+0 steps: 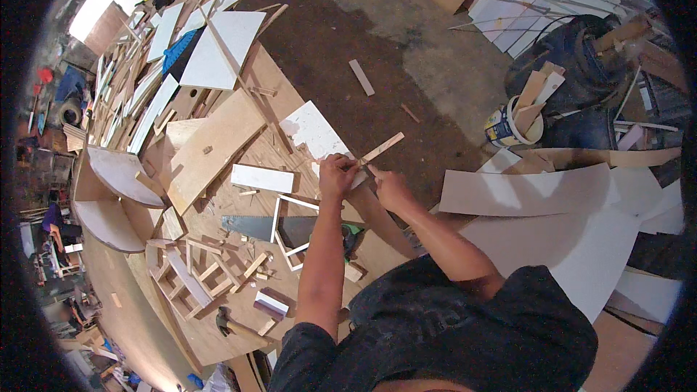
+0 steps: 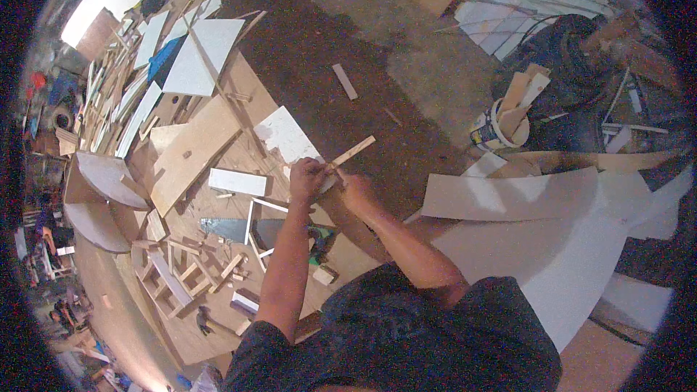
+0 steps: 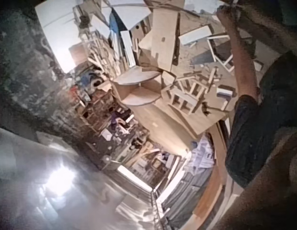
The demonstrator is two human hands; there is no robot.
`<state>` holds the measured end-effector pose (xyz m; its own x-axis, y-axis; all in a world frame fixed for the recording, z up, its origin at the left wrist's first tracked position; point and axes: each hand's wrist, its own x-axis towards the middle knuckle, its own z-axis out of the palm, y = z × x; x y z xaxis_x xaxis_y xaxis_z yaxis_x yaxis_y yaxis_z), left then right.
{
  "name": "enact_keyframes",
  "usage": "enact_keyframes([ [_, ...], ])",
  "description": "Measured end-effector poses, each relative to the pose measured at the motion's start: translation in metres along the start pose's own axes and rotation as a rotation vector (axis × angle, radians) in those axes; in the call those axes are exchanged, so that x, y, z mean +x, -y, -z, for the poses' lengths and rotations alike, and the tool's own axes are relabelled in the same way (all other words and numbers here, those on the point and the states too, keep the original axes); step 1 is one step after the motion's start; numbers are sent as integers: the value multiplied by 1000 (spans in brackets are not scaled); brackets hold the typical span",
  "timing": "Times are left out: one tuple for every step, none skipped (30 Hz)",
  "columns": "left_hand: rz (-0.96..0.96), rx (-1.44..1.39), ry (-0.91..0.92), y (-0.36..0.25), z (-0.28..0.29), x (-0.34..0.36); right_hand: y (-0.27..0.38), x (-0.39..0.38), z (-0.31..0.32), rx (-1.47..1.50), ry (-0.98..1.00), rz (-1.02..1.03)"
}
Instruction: The person constructs a small wooden frame by hand, holding a thin wooden strip against the frame to mark and then cut it using a small saw.
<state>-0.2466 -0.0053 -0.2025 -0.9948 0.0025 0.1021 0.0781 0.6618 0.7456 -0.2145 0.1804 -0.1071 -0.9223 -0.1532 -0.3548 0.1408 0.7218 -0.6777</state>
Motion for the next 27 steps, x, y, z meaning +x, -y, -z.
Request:
enact_keyframes([
  [1,-2,1,-2,0,0,-2,-4,3,31,48,-30],
  [-7,0,10,-3,1,0,-1,-3,3,30,50,-30],
  [-14,4,18,-4,3,0,1,2,3,-31,55,-33],
  [-14,2,22,-7,5,0,2,5,4,-93,57,-41],
  [-39,0,21,-17,0,6,-8,18,6,-104,43,-52],
  [-66,-4,19,-27,-6,12,-17,33,7,-153,5,-24],
  [-76,-14,21,-34,-11,17,-26,41,8,-195,-30,8],
  [-42,-20,17,-22,-1,8,-8,33,2,-176,-3,19],
  [-10,-27,13,-10,9,-2,6,21,2,-136,74,18],
  [-10,-32,12,-14,8,-1,12,13,15,-119,123,5],
  [-37,3,-5,-17,7,-1,5,14,12,-124,123,2],
  [-63,38,-22,-20,6,-1,-3,16,5,-203,105,33],
  [-69,38,-26,-19,5,2,-4,19,5,-278,80,69],
  [-62,8,-42,-18,4,5,-4,23,5,-279,74,73],
  [-55,-21,-58,-17,3,7,-3,30,4,-318,79,93],
  [-52,-29,-55,-19,2,7,-4,33,4,-362,92,104],
  [14,-39,-18,-20,1,7,-7,32,5,-367,93,97],
  [79,-49,20,-22,-1,6,-10,31,6,-308,96,92],
  [76,-45,14,-19,0,7,-9,34,4,-240,95,101],
  [35,-58,2,-17,0,7,-10,33,4,-239,93,108],
  [-6,-72,-9,-14,1,8,-11,29,4,-296,81,138],
  [-2,-73,-8,-14,1,6,-10,24,5,-353,76,159],
  [-29,-35,-13,-13,1,5,-7,23,4,-353,80,157],
  [-55,3,-18,-13,1,4,-2,23,2,-300,86,122],
  [-57,2,-22,-13,1,5,3,25,4,-249,86,92],
  [-49,-7,-6,-12,2,6,8,28,6,-251,84,96],
  [-40,-16,10,-11,3,7,13,30,8,-196,114,39],
])
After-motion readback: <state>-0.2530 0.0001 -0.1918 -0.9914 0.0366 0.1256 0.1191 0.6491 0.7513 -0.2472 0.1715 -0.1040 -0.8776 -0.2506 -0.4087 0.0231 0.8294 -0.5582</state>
